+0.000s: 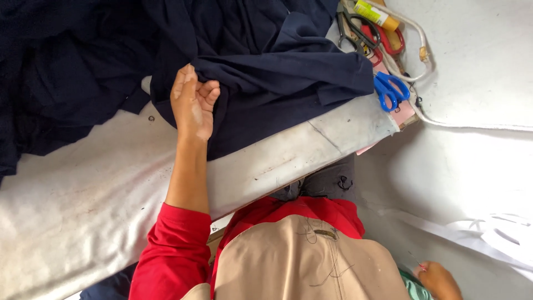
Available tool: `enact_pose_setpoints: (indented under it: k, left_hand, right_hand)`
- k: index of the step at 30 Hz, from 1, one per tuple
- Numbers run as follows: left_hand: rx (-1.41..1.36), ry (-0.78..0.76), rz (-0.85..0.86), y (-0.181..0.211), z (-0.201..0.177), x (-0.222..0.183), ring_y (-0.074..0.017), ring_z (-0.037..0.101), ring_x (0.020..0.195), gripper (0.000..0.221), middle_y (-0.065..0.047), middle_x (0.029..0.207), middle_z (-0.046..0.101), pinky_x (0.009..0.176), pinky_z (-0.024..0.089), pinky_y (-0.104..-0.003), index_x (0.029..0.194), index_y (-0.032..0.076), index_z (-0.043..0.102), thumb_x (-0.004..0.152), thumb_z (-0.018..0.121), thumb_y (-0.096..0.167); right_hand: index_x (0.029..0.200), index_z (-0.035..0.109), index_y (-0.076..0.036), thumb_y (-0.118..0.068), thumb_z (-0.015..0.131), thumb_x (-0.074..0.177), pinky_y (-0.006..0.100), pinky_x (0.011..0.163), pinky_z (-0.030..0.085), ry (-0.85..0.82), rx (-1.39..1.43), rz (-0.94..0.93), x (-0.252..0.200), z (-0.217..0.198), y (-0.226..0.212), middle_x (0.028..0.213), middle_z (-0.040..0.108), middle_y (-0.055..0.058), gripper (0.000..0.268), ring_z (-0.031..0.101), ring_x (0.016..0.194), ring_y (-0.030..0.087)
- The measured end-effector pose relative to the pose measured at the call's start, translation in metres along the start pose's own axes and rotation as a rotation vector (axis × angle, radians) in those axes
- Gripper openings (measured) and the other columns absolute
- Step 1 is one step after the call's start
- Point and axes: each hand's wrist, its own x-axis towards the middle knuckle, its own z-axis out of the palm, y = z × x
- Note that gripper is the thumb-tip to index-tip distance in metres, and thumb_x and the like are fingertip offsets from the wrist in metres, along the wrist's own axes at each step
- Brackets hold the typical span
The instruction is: Trimming loose threads from dark blue fabric pieces using small scissors or snips at a finishing workstation.
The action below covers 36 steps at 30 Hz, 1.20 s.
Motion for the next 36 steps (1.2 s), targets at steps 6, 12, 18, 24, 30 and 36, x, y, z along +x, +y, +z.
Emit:
enact_pose_setpoints:
  k: [6,12,18,24,30,36]
  left_hand:
    - [0.002,-0.044,0.011,-0.036,-0.014,0.033,-0.0161,0.07,0.068,0.013,0.002,0.069,0.044,0.061,0.062,-0.025,0.113,0.013,0.061,0.101,0.059,0.017]
    - [0.022,-0.113,-0.001,-0.028,-0.014,0.03,-0.0197,0.078,0.072,0.012,0.003,0.067,0.052,0.068,0.072,-0.029,0.102,0.016,0.063,0.106,0.055,0.023]
    - [0.053,-0.11,-0.02,-0.03,-0.016,0.036,-0.0183,0.077,0.074,0.014,0.003,0.068,0.056,0.069,0.072,-0.029,0.102,0.016,0.063,0.106,0.054,0.026]
    - [0.027,-0.092,-0.012,-0.034,-0.014,0.036,-0.0187,0.077,0.072,0.01,0.003,0.07,0.055,0.067,0.071,-0.028,0.103,0.018,0.063,0.105,0.054,0.023]
    - [0.048,-0.133,-0.009,-0.04,-0.029,0.046,-0.0185,0.078,0.076,0.01,0.002,0.074,0.057,0.069,0.072,-0.028,0.107,0.02,0.062,0.107,0.053,0.024]
    - [0.058,-0.111,0.001,-0.03,-0.019,0.035,-0.0167,0.077,0.075,0.013,0.002,0.073,0.06,0.068,0.071,-0.026,0.104,0.017,0.063,0.107,0.053,0.024]
  right_hand:
    - [0.115,0.08,-0.014,-0.034,0.061,0.098,0.031,0.093,0.049,0.287,0.478,-0.461,-0.167,-0.092,-0.166,0.113,0.081,-0.002,0.032,0.069,0.105,0.013]
    - [0.105,0.074,-0.021,-0.034,0.077,0.098,0.033,0.076,0.058,1.048,0.437,-1.305,-0.192,-0.136,-0.359,0.087,0.069,-0.002,0.015,0.071,0.083,0.024]
    - [0.102,0.063,-0.02,-0.011,0.07,0.081,0.039,0.067,0.057,1.151,0.186,-1.268,-0.195,-0.132,-0.394,0.088,0.062,0.0,0.024,0.071,0.083,0.026]
    - [0.108,0.067,-0.018,-0.02,0.071,0.1,0.041,0.073,0.057,1.06,0.307,-0.949,-0.121,-0.075,-0.251,0.087,0.066,0.005,0.009,0.071,0.085,0.031]
    - [0.104,0.066,-0.007,-0.044,0.05,0.104,0.058,0.087,0.056,0.408,0.203,-0.176,-0.037,0.05,-0.064,0.099,0.076,0.027,0.04,0.073,0.104,0.049]
    - [0.089,0.06,-0.011,-0.049,0.045,0.104,0.049,0.076,0.048,0.292,0.207,-0.208,-0.035,0.047,-0.069,0.084,0.069,0.016,0.044,0.065,0.087,0.037]
